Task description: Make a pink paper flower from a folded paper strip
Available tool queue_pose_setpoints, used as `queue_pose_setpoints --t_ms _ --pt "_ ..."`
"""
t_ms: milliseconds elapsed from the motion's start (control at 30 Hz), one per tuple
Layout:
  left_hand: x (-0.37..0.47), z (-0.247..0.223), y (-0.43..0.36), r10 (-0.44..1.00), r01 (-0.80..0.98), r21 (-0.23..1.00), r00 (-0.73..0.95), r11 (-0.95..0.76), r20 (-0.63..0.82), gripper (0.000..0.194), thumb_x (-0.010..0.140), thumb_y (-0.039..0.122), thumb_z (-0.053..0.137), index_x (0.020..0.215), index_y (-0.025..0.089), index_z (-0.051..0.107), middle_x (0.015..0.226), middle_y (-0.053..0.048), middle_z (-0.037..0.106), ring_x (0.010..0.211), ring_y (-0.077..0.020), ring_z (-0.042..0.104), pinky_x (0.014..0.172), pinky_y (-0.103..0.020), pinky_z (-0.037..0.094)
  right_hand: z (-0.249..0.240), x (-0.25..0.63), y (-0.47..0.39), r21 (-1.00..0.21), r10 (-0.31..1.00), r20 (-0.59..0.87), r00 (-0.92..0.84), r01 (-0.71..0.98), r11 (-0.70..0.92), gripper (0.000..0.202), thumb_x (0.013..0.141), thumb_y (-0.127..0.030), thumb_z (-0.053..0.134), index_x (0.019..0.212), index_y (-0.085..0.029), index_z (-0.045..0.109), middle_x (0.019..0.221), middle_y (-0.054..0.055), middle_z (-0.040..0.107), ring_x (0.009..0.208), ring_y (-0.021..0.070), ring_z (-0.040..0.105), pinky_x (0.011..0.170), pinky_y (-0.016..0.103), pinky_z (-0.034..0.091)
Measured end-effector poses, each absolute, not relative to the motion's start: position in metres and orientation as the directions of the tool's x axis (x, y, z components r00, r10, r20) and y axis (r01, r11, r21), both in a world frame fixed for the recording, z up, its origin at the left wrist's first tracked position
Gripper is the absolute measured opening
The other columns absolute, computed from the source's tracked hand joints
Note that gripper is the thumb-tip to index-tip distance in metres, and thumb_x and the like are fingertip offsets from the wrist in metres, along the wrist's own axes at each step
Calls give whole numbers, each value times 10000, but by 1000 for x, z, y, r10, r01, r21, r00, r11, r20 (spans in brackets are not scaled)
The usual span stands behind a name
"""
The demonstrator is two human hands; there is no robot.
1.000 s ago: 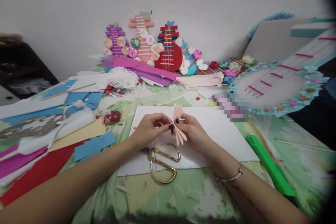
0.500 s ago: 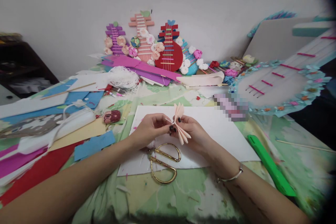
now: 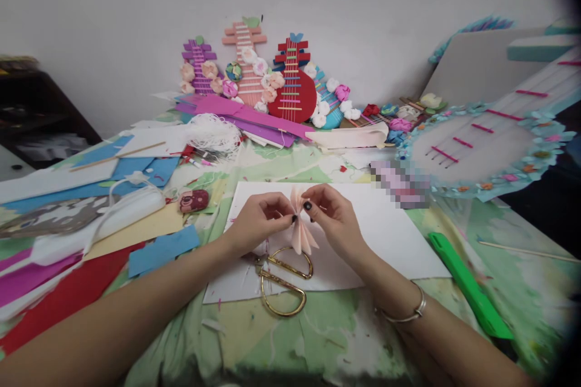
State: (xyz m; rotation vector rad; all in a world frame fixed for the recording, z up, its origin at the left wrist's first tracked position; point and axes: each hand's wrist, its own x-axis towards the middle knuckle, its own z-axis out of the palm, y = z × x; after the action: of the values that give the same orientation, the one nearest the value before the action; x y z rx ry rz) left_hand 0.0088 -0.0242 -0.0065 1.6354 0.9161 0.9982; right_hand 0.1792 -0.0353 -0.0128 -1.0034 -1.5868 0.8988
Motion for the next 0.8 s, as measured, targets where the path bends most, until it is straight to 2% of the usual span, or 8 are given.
queue_pose_setpoints --t_ms 100,267,500,800 --pt "9 -9 -24 891 149 944 400 -294 214 50 676 167 605 676 119 589 667 -11 592 637 -108 545 599 -214 443 -13 175 -39 -886 907 351 -233 230 402 141 773 -286 584 867 -181 573 720 -5 546 644 101 491 596 233 405" --pt "10 -10 -25 886 197 937 427 -288 182 54 668 162 605 680 109 608 633 -9 598 609 -105 545 577 -210 435 -16 171 -40 -879 919 351 -179 274 389 35 746 -201 577 736 -170 566 687 -4 555 629 105 499 596 234 407" --pt "10 -9 -26 890 149 961 433 -231 146 78 678 181 619 686 106 599 656 -37 629 641 -141 589 630 -258 473 -17 174 -35 -948 944 273 -188 112 297 93 770 -227 542 711 -178 490 660 -19 498 613 105 480 582 238 399" --pt "9 -7 -26 873 94 956 441 -277 210 40 695 147 616 681 115 595 673 -10 615 653 -105 575 625 -206 461 -20 174 -33 -956 924 292 -248 -94 277 143 800 -267 539 724 -188 447 696 -11 522 629 114 509 646 274 424"
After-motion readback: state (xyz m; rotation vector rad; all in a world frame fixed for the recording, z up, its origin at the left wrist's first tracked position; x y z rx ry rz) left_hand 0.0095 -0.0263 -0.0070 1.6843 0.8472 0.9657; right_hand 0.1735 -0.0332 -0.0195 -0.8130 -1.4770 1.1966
